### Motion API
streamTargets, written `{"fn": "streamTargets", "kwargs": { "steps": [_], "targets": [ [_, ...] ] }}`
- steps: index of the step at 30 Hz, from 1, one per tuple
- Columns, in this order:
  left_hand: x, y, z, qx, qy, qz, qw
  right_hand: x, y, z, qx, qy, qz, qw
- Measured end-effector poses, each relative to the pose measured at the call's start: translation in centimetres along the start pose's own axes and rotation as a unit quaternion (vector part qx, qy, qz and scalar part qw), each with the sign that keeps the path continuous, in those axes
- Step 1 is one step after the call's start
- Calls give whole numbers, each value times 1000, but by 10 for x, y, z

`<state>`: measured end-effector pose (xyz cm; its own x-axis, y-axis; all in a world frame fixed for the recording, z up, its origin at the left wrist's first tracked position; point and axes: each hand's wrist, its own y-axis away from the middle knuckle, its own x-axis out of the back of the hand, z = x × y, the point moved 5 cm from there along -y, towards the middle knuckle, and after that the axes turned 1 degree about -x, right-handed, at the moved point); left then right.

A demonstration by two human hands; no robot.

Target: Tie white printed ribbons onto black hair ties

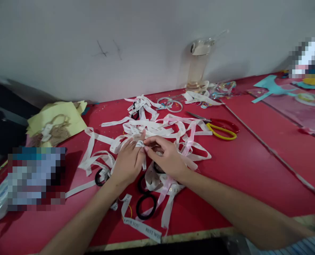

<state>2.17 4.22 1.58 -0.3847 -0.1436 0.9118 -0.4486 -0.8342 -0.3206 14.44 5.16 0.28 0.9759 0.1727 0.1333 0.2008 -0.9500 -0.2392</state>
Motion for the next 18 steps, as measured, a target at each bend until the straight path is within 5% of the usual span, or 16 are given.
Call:
{"fn": "streamTargets", "kwargs": {
  "steps": [18],
  "targets": [
    [-7, 2, -1, 88, 218, 11, 972, 7, -1, -2, 24, 19, 71, 997]
  ]
}}
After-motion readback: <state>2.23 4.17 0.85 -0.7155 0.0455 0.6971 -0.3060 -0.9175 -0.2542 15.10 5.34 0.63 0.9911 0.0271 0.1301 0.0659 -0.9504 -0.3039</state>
